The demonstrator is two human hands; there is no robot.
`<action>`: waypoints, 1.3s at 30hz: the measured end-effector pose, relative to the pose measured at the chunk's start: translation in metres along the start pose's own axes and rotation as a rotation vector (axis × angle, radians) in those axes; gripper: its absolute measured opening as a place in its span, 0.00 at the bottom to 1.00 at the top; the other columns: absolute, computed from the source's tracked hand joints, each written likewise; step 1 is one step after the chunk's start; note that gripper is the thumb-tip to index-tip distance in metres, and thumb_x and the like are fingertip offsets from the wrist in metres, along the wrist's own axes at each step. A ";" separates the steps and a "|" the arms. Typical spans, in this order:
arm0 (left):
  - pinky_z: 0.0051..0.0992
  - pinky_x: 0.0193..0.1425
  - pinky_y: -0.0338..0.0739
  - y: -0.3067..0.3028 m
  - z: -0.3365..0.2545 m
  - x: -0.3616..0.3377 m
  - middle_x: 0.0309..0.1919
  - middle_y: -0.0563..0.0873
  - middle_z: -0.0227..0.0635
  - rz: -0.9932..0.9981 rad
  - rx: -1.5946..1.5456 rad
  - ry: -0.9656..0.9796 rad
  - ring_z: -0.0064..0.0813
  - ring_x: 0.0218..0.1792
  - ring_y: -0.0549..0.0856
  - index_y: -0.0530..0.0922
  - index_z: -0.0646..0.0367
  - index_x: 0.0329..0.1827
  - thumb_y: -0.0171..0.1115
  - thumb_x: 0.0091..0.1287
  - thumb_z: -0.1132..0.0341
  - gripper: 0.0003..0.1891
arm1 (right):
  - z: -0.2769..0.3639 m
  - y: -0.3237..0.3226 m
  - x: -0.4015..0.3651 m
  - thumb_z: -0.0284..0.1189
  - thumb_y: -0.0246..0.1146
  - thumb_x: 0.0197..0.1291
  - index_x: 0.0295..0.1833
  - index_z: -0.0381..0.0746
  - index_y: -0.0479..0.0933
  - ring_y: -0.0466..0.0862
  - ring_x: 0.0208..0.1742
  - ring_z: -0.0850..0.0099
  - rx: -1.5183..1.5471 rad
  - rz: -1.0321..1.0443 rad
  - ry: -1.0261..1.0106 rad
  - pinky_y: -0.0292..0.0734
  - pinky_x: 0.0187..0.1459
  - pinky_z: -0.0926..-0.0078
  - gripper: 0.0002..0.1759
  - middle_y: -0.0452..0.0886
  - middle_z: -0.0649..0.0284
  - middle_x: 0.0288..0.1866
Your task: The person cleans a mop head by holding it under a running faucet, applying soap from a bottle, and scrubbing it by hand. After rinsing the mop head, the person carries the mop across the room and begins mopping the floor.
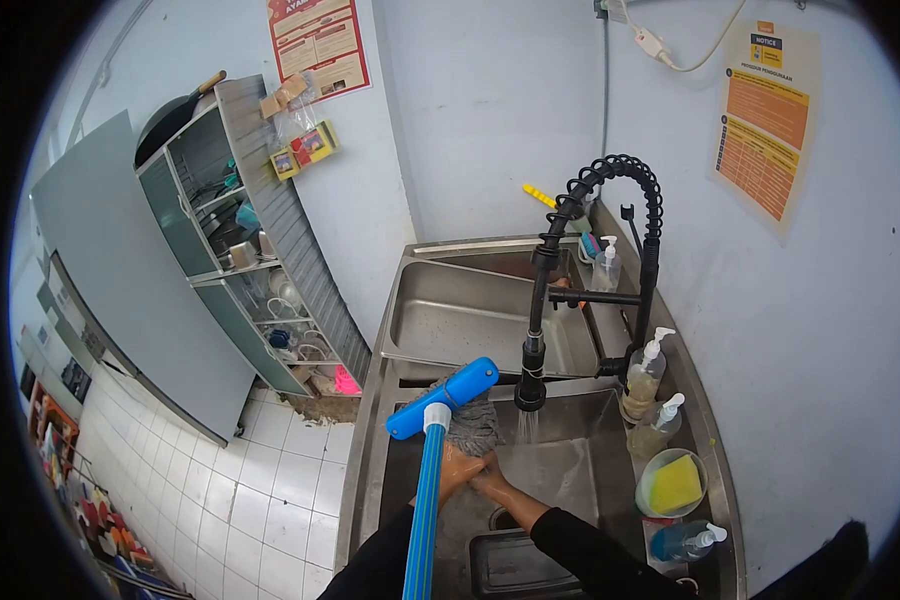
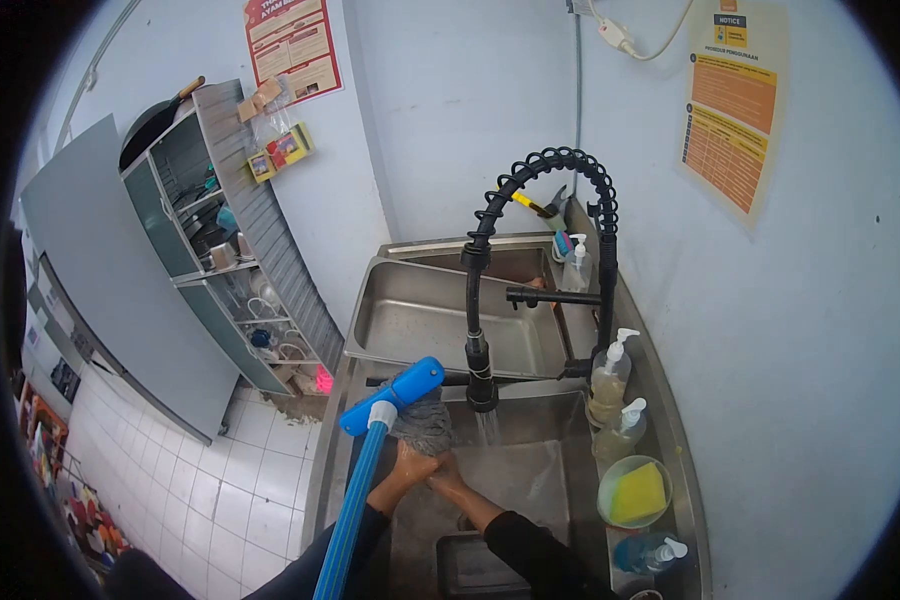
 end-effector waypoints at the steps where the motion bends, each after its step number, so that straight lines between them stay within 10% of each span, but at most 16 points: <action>1: 0.38 0.64 0.63 0.005 0.004 0.000 0.50 0.80 0.43 -0.027 0.088 0.069 0.46 0.54 0.75 0.78 0.61 0.47 0.66 0.45 0.55 0.26 | -0.004 0.004 0.002 0.33 0.68 0.47 0.29 0.34 0.75 0.78 0.31 0.73 0.027 -0.087 -0.049 0.74 0.34 0.69 0.13 0.78 0.64 0.28; 10: 0.39 0.62 0.65 0.004 0.000 -0.005 0.48 0.81 0.43 0.010 -0.262 -0.086 0.47 0.53 0.76 0.79 0.61 0.46 0.66 0.45 0.54 0.27 | 0.013 0.012 0.003 0.40 0.70 0.44 0.34 0.32 0.77 0.80 0.36 0.75 -0.514 -0.225 -0.039 0.74 0.35 0.70 0.21 0.82 0.57 0.33; 13: 0.39 0.61 0.66 0.006 -0.007 -0.003 0.48 0.81 0.44 0.016 -0.359 -0.120 0.47 0.52 0.76 0.78 0.62 0.46 0.67 0.45 0.54 0.27 | 0.026 0.007 -0.002 0.43 0.68 0.48 0.39 0.34 0.78 0.81 0.39 0.70 -0.075 -0.117 -0.140 0.74 0.38 0.68 0.22 0.82 0.57 0.38; 16: 0.39 0.60 0.66 0.008 -0.012 -0.002 0.47 0.81 0.44 0.013 -0.426 -0.143 0.47 0.52 0.77 0.78 0.62 0.45 0.67 0.45 0.53 0.27 | 0.010 -0.006 -0.007 0.43 0.65 0.52 0.51 0.40 0.75 0.78 0.49 0.67 0.131 0.122 0.295 0.73 0.46 0.68 0.24 0.78 0.59 0.52; 19: 0.39 0.59 0.67 0.013 -0.017 -0.004 0.47 0.81 0.44 0.009 -0.479 -0.159 0.47 0.51 0.77 0.78 0.62 0.45 0.67 0.45 0.53 0.27 | 0.022 0.001 -0.046 0.44 0.61 0.57 0.59 0.42 0.69 0.71 0.59 0.64 1.194 0.062 0.423 0.71 0.54 0.66 0.27 0.69 0.58 0.62; 22: 0.39 0.58 0.68 0.017 -0.019 -0.013 0.46 0.81 0.45 -0.009 -0.508 -0.179 0.47 0.50 0.77 0.78 0.63 0.45 0.68 0.45 0.53 0.27 | 0.069 0.008 -0.051 0.45 0.60 0.58 0.60 0.42 0.67 0.68 0.61 0.63 1.561 -0.007 0.355 0.67 0.57 0.64 0.28 0.67 0.58 0.63; 39: 0.40 0.53 0.72 0.018 -0.020 -0.052 0.42 0.82 0.47 0.020 -0.507 -0.261 0.48 0.46 0.80 0.78 0.65 0.43 0.70 0.44 0.51 0.28 | -0.029 -0.003 0.024 0.45 0.55 0.61 0.65 0.42 0.62 0.64 0.66 0.60 1.307 -0.452 0.462 0.59 0.65 0.64 0.30 0.65 0.59 0.66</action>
Point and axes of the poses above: each hand's wrist, its own x-axis towards the middle knuckle, its own y-axis out of the palm, z = x × y, the point moved 1 cm from there along x, towards the middle knuckle
